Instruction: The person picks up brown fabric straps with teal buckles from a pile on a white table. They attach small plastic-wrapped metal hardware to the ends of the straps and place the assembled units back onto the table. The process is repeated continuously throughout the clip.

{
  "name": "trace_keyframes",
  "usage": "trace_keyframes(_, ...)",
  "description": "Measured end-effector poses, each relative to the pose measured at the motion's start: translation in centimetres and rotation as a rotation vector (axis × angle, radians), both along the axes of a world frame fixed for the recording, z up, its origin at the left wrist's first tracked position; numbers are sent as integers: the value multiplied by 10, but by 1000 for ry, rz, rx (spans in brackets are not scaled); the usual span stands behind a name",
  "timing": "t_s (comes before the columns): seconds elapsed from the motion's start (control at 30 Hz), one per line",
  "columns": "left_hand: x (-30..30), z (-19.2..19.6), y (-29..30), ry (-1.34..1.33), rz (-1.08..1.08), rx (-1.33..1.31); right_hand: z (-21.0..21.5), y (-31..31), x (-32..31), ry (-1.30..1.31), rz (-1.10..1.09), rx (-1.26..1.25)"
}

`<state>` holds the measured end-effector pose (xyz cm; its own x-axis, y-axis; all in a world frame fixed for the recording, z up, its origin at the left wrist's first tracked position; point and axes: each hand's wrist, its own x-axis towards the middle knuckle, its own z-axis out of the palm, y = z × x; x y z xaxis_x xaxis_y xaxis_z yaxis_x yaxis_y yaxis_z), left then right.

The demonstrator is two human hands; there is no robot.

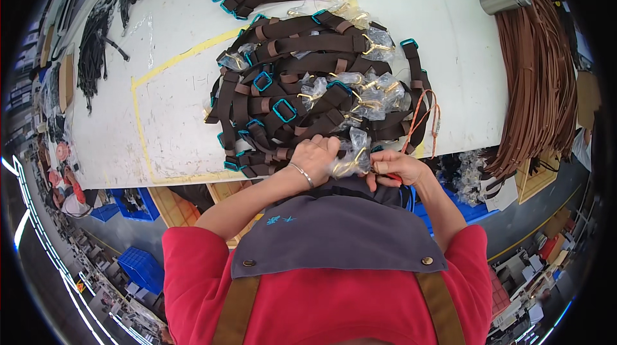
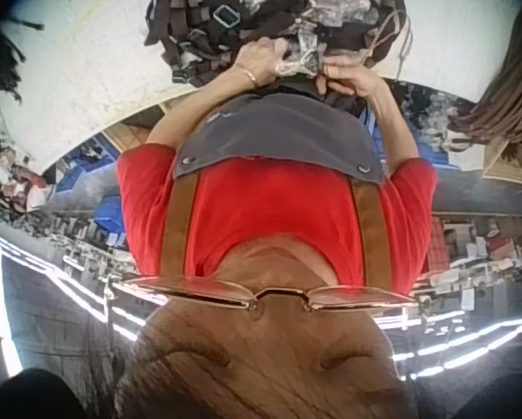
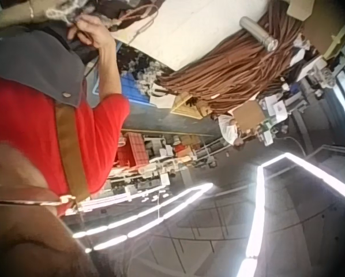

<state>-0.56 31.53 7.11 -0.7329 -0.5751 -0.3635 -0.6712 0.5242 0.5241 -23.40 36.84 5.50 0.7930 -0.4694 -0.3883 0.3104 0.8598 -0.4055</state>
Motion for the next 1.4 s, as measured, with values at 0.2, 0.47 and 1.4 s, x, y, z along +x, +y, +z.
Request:
trace_keyframes(0.2, 15, 14, -26, 16, 72, 152, 10, -11, -32, 270, 170, -171)
trace_keyframes(0.47, 65, 57, -65, 778, 848, 1177, 13, -76, 81, 110, -143, -116)
trace_keyframes(1.4, 30, 8, -36, 183, 514, 124, -24, -43, 75, 930, -515, -424)
